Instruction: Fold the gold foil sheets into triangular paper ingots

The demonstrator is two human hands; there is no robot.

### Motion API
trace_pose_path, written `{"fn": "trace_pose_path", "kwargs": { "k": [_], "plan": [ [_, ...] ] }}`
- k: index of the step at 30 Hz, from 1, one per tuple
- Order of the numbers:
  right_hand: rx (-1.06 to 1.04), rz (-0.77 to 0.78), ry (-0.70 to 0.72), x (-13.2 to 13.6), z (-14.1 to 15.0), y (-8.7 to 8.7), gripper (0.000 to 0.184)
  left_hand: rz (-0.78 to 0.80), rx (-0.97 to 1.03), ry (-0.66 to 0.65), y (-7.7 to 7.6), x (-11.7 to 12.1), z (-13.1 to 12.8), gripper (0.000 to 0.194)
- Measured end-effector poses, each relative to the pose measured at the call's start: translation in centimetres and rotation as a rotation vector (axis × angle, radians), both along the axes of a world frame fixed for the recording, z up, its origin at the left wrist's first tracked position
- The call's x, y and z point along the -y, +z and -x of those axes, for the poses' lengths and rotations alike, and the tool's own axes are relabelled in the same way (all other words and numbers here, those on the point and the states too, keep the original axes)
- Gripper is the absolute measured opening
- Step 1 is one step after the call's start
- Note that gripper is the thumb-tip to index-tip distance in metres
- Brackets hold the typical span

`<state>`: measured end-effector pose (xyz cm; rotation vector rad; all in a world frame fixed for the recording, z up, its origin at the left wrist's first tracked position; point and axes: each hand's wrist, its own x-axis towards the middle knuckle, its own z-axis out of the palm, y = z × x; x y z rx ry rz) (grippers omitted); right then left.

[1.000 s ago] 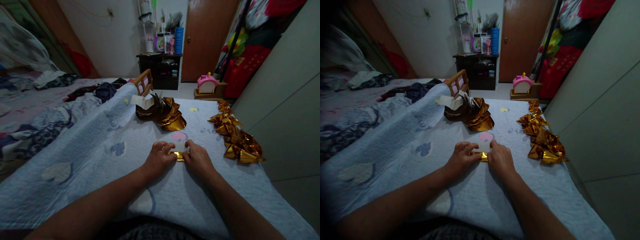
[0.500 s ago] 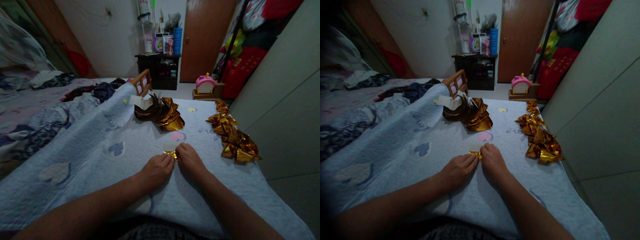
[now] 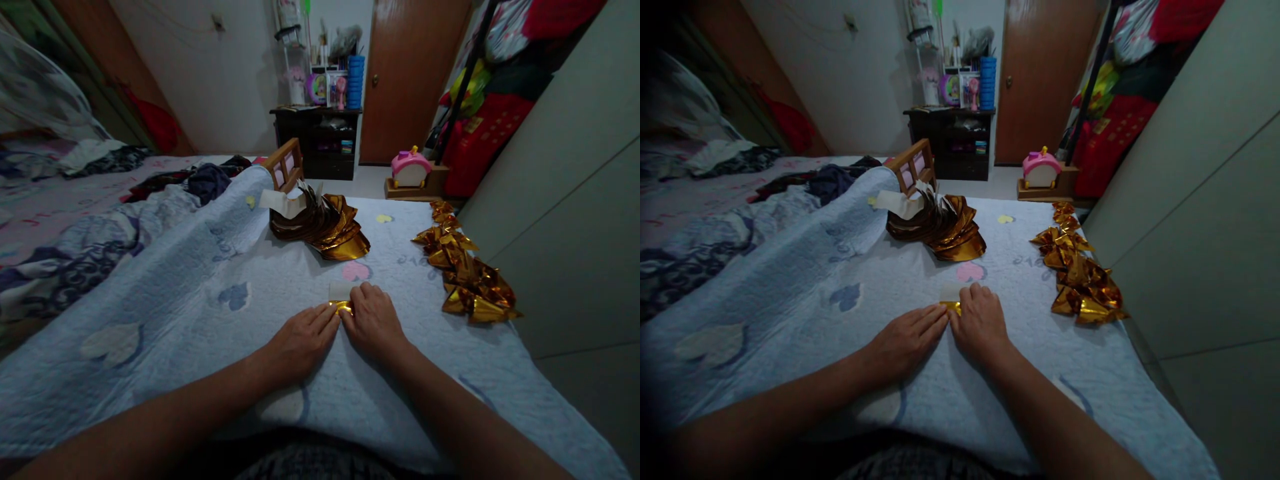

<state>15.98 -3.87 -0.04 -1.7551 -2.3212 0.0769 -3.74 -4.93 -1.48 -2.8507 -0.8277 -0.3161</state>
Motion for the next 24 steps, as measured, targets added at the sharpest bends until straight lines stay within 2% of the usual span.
{"fn": "trace_pose_path", "kwargs": {
  "k": [5,10,16,20,24],
  "plan": [
    [0.026,0.044,-0.012,0.1,0.0,0.6,0.023,0.033,0.002,-0.015,0.2,-0.1,-0.1,0.042],
    [0.008,0.06,-0.013,0.1,-1.4,1.0,0.028,0.047,0.01,-0.012,0.6,-0.1,-0.2,0.04],
    [0.026,0.109,-0.032,-0.8,-4.5,0.1,0.068,0.017,0.0,0.005,0.4,-0.1,0.0,0.037],
    [0.033,0.148,-0.016,-1.4,-6.1,-0.3,0.079,0.037,0.014,0.006,0.1,-0.1,0.1,0.039],
    [0.027,0.247,0.003,-1.7,-6.8,0.3,0.083,0.047,0.014,0.003,0.0,-0.1,0.1,0.039]
  ]
}}
